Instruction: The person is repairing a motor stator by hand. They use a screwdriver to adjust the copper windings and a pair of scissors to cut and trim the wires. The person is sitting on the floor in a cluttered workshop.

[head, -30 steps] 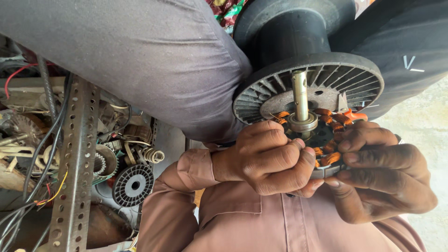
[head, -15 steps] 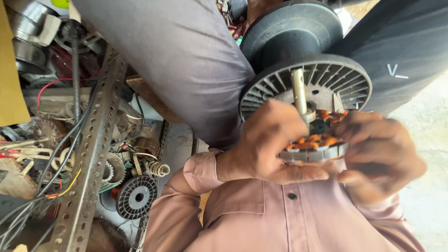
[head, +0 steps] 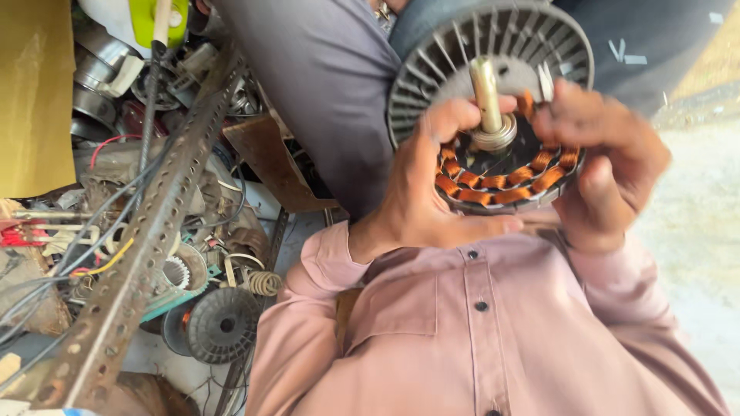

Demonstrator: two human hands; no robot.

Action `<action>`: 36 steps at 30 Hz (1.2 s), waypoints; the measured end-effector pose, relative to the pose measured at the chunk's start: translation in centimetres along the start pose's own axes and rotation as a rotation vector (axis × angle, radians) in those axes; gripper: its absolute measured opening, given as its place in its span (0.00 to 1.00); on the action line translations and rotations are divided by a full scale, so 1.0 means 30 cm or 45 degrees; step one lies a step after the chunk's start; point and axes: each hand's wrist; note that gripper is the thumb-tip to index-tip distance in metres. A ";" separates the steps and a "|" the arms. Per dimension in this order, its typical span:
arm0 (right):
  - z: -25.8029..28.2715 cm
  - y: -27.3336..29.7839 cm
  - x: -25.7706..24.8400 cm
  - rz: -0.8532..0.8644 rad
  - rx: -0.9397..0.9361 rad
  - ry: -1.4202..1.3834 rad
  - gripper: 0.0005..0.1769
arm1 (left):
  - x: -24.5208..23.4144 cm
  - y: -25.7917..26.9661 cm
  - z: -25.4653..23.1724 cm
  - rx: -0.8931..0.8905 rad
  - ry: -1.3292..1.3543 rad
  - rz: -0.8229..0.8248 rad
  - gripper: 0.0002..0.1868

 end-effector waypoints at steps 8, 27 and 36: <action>-0.066 -0.040 -0.012 0.216 -0.065 -0.305 0.32 | 0.008 -0.025 0.110 0.783 -0.675 0.050 0.28; 0.025 0.045 -0.158 0.164 -0.461 1.121 0.28 | 0.060 -0.074 0.106 0.733 -0.361 -0.181 0.12; -0.038 0.031 -0.338 -0.146 -0.197 0.830 0.06 | -0.031 -0.004 0.046 0.658 -0.454 -0.412 0.21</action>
Point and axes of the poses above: each hand's wrist, its own y-axis away from the middle knuckle, its own x-axis out of the palm, z = x × y, and after that the axes turned 14 degrees about -z, right-handed
